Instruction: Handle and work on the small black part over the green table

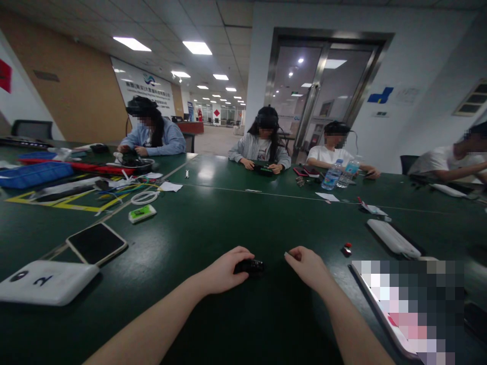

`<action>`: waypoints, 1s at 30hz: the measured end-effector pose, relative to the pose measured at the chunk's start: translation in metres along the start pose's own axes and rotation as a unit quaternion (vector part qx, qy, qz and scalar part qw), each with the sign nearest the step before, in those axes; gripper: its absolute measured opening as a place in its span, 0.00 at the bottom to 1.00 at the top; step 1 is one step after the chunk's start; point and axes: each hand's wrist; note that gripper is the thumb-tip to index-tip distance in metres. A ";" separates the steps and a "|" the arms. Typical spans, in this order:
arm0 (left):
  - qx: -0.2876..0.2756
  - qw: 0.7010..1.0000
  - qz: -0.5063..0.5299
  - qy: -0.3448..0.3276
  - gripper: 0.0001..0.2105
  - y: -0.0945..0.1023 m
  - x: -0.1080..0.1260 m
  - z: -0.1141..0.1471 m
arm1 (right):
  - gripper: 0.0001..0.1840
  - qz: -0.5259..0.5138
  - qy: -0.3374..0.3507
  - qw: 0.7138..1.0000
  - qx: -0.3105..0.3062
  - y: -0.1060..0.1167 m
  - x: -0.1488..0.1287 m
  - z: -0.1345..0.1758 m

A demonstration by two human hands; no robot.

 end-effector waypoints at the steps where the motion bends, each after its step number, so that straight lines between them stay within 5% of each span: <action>1: 0.001 1.000 -0.001 0.000 0.21 0.000 0.000 0.000 | 0.10 0.001 0.001 1.000 -0.003 0.000 -0.001 0.000; 11: 0.018 1.000 -0.006 0.007 0.24 -0.002 -0.002 0.001 | 0.12 -0.022 0.085 0.995 0.038 -0.008 -0.016 0.008; 16: 0.026 0.999 0.020 0.016 0.24 -0.003 0.000 0.000 | 0.13 -0.020 0.180 0.983 -0.013 -0.019 -0.027 0.015; 30: 0.032 0.999 0.021 0.004 0.22 -0.002 0.002 0.001 | 0.10 0.021 0.216 0.968 -0.129 -0.034 -0.040 0.026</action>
Point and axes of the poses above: each hand's wrist, its own z-axis away from the middle knuckle, its own y-axis out of the back of the hand, x = y × z, and after that the axes turned 10 degrees about -x, right-handed
